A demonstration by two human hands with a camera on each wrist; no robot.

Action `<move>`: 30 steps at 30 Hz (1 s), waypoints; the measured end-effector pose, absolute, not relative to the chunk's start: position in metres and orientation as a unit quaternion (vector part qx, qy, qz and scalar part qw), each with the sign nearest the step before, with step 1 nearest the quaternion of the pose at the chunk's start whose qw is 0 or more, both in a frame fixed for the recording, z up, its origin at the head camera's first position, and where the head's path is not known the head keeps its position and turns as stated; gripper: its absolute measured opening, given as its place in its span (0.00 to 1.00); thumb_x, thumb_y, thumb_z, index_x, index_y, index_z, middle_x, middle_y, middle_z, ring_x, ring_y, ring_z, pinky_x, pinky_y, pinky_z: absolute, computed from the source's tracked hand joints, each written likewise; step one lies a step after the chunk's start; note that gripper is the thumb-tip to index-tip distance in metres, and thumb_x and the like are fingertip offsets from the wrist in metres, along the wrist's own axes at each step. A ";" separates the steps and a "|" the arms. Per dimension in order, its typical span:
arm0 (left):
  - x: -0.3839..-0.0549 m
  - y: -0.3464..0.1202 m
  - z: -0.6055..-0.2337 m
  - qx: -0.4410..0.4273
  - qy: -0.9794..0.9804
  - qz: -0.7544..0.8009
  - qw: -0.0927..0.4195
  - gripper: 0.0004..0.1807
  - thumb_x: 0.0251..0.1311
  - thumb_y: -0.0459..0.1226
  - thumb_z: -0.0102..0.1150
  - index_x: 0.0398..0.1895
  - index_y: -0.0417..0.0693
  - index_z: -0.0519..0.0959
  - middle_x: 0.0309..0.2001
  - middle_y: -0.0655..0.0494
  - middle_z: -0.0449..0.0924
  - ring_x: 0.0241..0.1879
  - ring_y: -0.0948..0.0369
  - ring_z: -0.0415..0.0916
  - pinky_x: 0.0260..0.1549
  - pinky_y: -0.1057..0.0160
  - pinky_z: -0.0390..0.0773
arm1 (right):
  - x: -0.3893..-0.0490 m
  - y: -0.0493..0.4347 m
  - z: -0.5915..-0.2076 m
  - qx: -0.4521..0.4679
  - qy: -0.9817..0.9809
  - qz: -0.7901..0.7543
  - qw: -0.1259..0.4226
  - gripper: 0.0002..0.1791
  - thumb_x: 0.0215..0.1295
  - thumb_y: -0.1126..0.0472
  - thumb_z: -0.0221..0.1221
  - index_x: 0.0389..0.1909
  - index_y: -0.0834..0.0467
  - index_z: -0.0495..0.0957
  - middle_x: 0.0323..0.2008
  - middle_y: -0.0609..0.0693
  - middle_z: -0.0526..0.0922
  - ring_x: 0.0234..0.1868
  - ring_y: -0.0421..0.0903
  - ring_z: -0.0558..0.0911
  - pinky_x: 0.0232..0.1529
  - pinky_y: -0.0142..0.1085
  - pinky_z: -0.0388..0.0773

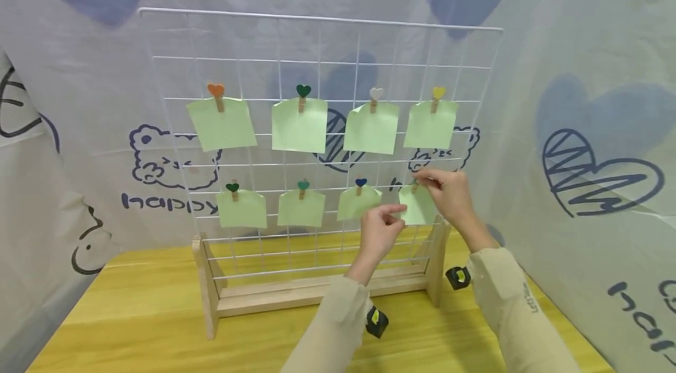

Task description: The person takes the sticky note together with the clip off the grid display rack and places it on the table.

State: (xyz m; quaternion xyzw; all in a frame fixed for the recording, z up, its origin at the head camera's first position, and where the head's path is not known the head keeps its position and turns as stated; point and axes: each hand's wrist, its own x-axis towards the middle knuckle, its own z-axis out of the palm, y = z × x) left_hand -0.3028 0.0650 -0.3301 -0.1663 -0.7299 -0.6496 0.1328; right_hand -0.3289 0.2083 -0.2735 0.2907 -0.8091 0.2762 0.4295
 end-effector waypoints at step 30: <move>-0.300 0.068 -0.343 -0.179 -0.722 -0.654 0.137 0.13 0.44 0.21 0.58 0.36 0.37 0.80 0.27 0.50 0.80 0.20 0.68 0.70 0.18 0.73 0.71 | -0.296 0.204 -0.251 0.294 -0.735 0.434 0.430 0.05 0.51 0.80 0.56 0.30 0.74 0.76 0.26 0.64 0.79 0.16 0.37 0.70 0.17 0.20 0.66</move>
